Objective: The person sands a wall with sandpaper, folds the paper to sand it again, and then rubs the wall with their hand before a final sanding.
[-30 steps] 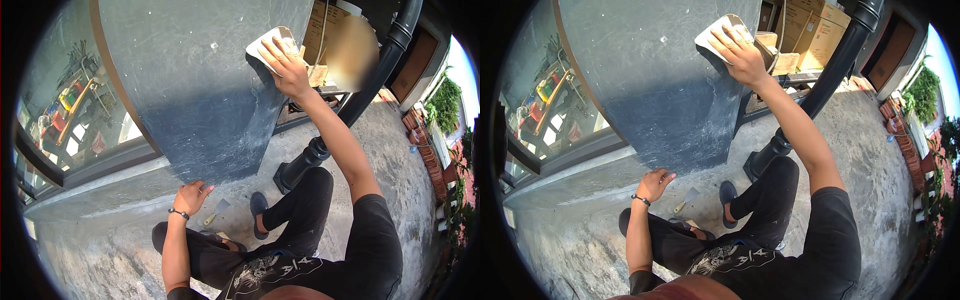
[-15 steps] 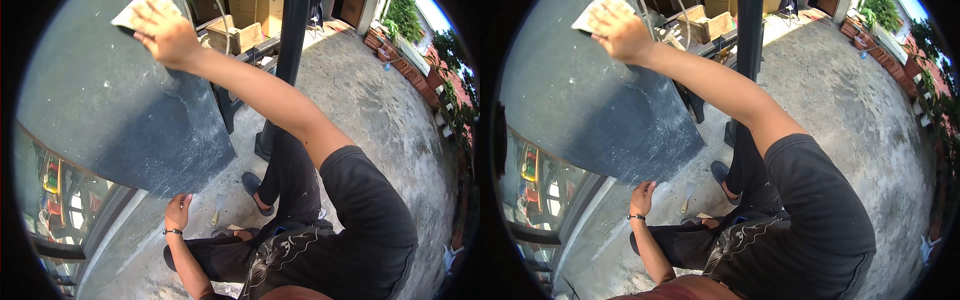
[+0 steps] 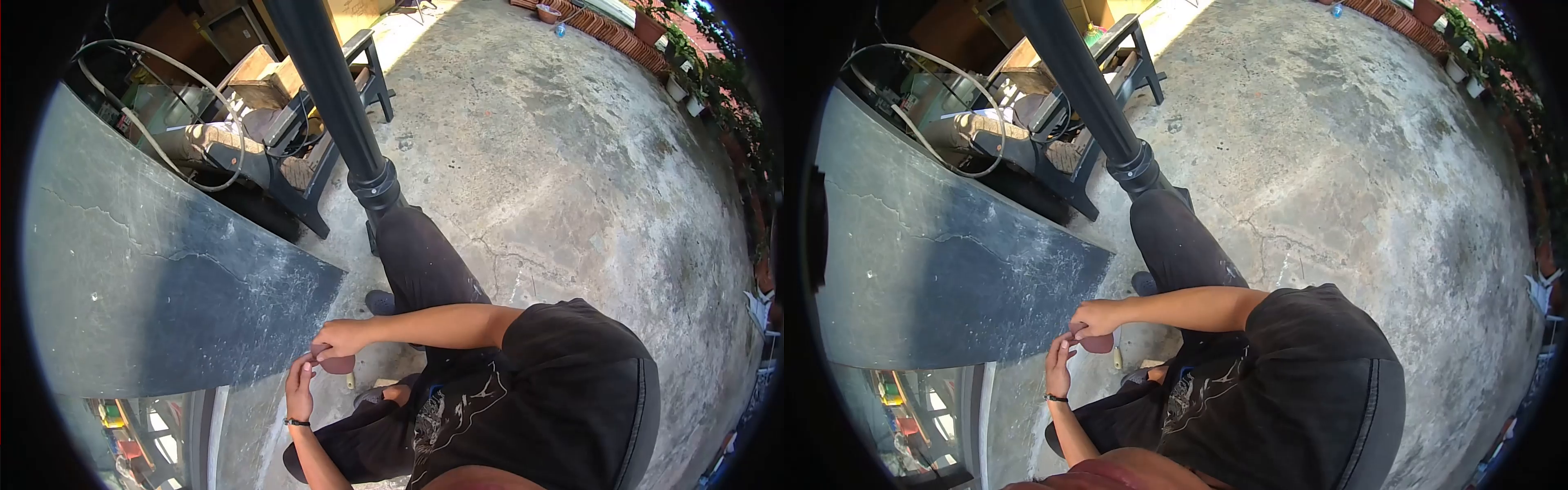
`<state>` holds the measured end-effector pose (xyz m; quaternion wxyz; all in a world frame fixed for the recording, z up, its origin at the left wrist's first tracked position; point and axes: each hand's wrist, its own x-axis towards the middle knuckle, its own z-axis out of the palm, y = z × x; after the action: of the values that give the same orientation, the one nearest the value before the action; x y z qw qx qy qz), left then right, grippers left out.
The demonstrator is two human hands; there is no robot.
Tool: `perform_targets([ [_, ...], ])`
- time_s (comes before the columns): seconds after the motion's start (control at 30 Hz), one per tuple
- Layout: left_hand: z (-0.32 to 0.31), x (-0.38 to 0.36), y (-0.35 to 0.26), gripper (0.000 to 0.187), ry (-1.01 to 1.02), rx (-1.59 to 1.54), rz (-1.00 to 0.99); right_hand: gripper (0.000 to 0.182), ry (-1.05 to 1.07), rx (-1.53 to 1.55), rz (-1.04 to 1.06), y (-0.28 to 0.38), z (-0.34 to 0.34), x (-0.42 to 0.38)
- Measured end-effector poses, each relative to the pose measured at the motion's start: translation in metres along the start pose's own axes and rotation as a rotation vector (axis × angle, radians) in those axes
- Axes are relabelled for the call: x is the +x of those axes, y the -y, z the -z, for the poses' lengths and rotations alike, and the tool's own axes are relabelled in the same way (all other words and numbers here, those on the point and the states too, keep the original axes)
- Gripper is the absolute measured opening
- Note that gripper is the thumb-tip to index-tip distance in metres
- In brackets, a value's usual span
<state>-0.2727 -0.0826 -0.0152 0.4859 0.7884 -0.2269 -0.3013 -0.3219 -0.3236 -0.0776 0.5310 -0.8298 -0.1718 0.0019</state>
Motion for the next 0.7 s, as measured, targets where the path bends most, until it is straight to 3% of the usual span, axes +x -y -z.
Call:
perform_targets([
  [0.07,0.004,0.013,0.016,0.03,0.006,-0.006,0.016,0.031,-0.126,0.118,-0.085,-0.001,0.003,0.004],
  [0.1,0.006,0.019,0.018,0.044,-0.007,-0.036,0.056,0.031,-0.19,0.14,-0.115,-0.009,-0.005,0.008],
  [0.2,-0.016,0.017,-0.005,0.072,-0.133,0.324,-0.139,0.031,-0.333,0.274,-0.244,-0.036,-0.024,0.015],
  [0.23,-0.02,0.02,-0.006,0.098,-0.09,0.477,-0.214,0.031,-0.37,0.329,-0.296,-0.043,-0.029,0.016],
  [0.33,-0.051,0.022,-0.046,0.108,0.032,0.776,-0.349,0.033,-0.384,0.744,-0.549,-0.046,-0.031,0.015],
  [0.43,-0.042,0.031,-0.03,0.067,0.022,0.78,-0.453,0.041,-0.401,1.053,-0.621,-0.057,-0.04,0.018],
  [0.47,-0.036,0.035,-0.022,0.057,0.033,0.784,-0.49,0.045,-0.285,1.018,-0.679,-0.051,-0.029,0.016],
  [0.5,-0.041,0.036,-0.029,0.027,-0.107,0.619,-0.527,0.048,-0.17,0.98,-0.735,-0.036,-0.009,0.011],
  [0.53,-0.038,0.037,-0.03,0.026,-0.172,0.532,-0.451,0.051,-0.053,0.942,-0.788,-0.027,0.002,0.01],
  [0.63,-0.018,0.041,0.002,0.028,-0.411,0.363,-0.241,0.056,-0.037,0.821,-0.63,-0.049,-0.015,0.018],
  [0.7,-0.009,0.037,0.01,0.03,-0.448,0.168,-0.131,0.054,-0.198,0.648,-0.466,-0.036,-0.02,0.015],
])
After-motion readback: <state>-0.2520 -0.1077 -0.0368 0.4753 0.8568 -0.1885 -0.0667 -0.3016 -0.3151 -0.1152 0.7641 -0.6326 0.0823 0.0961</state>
